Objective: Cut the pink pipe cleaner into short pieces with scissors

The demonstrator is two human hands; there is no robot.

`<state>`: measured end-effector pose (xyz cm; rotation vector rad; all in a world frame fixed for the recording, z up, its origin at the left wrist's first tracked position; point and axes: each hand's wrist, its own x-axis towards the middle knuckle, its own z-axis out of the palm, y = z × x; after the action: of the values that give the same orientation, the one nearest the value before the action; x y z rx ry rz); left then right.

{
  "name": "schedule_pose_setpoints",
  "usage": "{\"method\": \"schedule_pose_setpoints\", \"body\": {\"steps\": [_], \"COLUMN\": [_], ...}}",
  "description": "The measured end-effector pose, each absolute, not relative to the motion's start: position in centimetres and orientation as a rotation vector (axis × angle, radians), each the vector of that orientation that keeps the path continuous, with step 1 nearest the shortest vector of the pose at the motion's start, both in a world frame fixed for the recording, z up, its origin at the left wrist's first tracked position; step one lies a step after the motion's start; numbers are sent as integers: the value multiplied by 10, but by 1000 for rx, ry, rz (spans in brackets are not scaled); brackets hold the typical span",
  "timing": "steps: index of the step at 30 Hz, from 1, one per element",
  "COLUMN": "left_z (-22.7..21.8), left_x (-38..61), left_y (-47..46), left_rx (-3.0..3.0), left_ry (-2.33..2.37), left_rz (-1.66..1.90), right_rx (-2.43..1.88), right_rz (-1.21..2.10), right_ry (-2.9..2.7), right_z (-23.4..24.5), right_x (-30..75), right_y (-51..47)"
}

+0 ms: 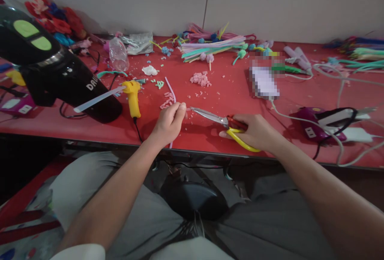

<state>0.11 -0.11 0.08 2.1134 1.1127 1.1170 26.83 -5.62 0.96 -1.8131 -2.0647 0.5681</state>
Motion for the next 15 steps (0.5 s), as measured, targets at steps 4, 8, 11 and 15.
{"method": "schedule_pose_setpoints", "body": {"steps": [4, 8, 11, 15], "left_z": [1, 1, 0, 0], "left_x": [1, 0, 0, 0], "left_y": [-1, -2, -1, -1], "left_rx": [2112, 2106, 2109, 2110], "left_ry": [1117, 1119, 1124, 1117], "left_rz": [1111, 1104, 1095, 1093], "right_rx": [-1833, -1842, -1836, -1855], "right_rz": [579, 588, 595, 606], "right_ry": [-2064, -2059, -2052, -2039], "right_z": [11, 12, 11, 10], "right_x": [267, 266, 266, 267], "right_y": [-55, -55, -54, -53]}}
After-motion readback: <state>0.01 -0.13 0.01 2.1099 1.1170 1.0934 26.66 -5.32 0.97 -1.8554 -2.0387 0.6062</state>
